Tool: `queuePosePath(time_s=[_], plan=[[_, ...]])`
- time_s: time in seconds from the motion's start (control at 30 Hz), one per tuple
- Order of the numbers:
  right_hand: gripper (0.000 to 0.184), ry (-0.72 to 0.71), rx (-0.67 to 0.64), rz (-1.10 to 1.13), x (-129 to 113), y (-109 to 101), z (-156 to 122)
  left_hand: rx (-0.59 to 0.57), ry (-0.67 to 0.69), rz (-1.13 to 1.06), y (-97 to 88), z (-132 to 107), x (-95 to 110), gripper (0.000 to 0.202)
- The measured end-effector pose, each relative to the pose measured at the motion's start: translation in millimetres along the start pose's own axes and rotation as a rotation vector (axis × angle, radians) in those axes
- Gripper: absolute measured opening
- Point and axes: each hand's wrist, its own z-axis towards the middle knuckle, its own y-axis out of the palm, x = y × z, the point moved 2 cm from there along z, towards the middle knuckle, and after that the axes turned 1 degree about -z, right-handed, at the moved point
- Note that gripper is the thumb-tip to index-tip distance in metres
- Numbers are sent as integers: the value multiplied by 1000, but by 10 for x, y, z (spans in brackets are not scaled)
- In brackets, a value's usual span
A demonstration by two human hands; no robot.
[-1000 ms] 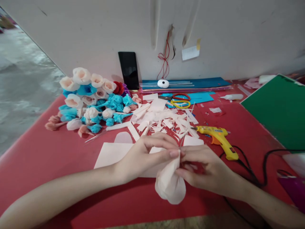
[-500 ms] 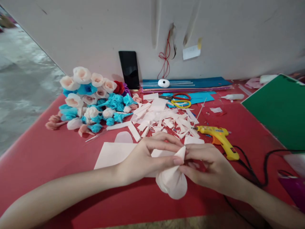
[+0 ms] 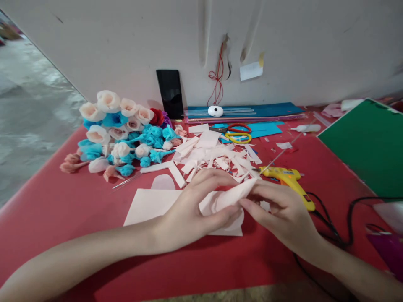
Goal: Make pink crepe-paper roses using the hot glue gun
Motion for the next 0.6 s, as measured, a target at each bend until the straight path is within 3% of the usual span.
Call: queuePosePath(time_s=[0.17,0.33,0.47,0.6], plan=[[4,43,42,70,8,-29,-28,16,-5,-18,-22,2,-19,15],[18,87,86,193,24,-101,-24,-14,-141,-193,-39,-6,-37,22],[5,103,45,175,20,-107,-4,-96,-268,-329,-18,1,-54,15],[5,149,41,212,16,-119,-8,-111,-319,-352,-22,23,-72,14]])
